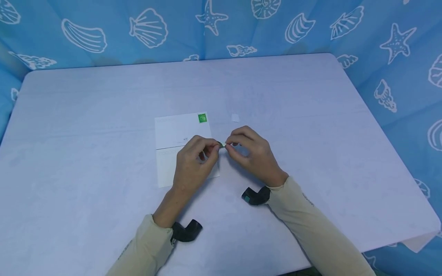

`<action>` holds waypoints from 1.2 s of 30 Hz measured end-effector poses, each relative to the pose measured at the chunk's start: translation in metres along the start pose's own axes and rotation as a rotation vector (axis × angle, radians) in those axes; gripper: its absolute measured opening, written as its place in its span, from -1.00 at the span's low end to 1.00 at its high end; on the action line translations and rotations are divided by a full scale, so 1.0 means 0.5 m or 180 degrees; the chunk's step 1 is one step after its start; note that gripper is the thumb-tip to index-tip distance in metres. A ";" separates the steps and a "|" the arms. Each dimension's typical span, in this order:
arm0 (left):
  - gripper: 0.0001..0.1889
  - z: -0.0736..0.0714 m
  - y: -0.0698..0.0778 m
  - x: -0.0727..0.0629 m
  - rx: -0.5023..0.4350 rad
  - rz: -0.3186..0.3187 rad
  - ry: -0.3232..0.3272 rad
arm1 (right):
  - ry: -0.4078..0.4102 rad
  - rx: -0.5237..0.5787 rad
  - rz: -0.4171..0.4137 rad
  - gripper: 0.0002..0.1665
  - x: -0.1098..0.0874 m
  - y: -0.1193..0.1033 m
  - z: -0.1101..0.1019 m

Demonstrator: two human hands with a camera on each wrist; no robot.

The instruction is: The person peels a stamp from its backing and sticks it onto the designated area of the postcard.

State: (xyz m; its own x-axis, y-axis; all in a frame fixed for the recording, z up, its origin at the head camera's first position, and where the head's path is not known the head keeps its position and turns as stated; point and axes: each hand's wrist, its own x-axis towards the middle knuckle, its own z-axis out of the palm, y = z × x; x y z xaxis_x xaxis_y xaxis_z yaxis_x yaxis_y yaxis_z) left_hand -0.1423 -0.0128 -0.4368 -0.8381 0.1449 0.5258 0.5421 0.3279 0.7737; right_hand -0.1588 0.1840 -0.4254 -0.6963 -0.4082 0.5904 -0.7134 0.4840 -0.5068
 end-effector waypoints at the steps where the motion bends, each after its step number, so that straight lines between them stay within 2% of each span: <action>1: -0.92 0.000 0.000 0.000 0.0003 -0.0009 0.0000 | 0.0006 0.0036 0.0049 -0.94 -0.001 0.001 0.000; 8: -0.72 0.004 0.000 0.003 -0.0017 -0.0037 -0.0036 | -0.0055 0.0188 0.0274 -0.94 -0.010 0.003 -0.002; 13: -0.85 0.006 0.001 0.004 0.0008 0.0105 -0.0028 | -0.0117 0.0215 0.0201 -0.93 -0.012 0.000 -0.001; 16: -0.89 0.006 0.002 0.004 0.0032 0.0114 0.0037 | -0.0163 0.0279 0.0179 -0.86 -0.009 -0.002 0.001; 21: -0.91 0.003 0.001 0.003 -0.0006 0.0003 0.0103 | -0.0268 0.0437 0.0269 -0.72 -0.006 -0.002 0.006; 28: -0.89 0.000 -0.002 0.001 -0.0064 -0.0223 0.0101 | -0.0334 0.0514 0.0306 -0.84 -0.004 -0.004 0.008; 34: -0.83 -0.002 0.006 0.003 -0.0283 -0.0594 0.0271 | -0.0440 0.1267 0.0610 -0.83 0.012 -0.037 -0.004; 36: -0.82 -0.001 0.006 0.004 -0.0316 -0.0647 0.0304 | -0.0446 0.1458 0.0742 -0.85 0.019 -0.052 -0.011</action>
State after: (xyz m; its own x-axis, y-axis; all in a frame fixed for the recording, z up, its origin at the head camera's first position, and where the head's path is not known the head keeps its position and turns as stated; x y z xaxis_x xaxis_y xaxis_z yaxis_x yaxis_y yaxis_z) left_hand -0.1422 -0.0120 -0.4332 -0.9236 -0.0052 0.3833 0.3702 0.2473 0.8954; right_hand -0.1464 0.1718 -0.4028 -0.8220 -0.4449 0.3555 -0.4779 0.1994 -0.8555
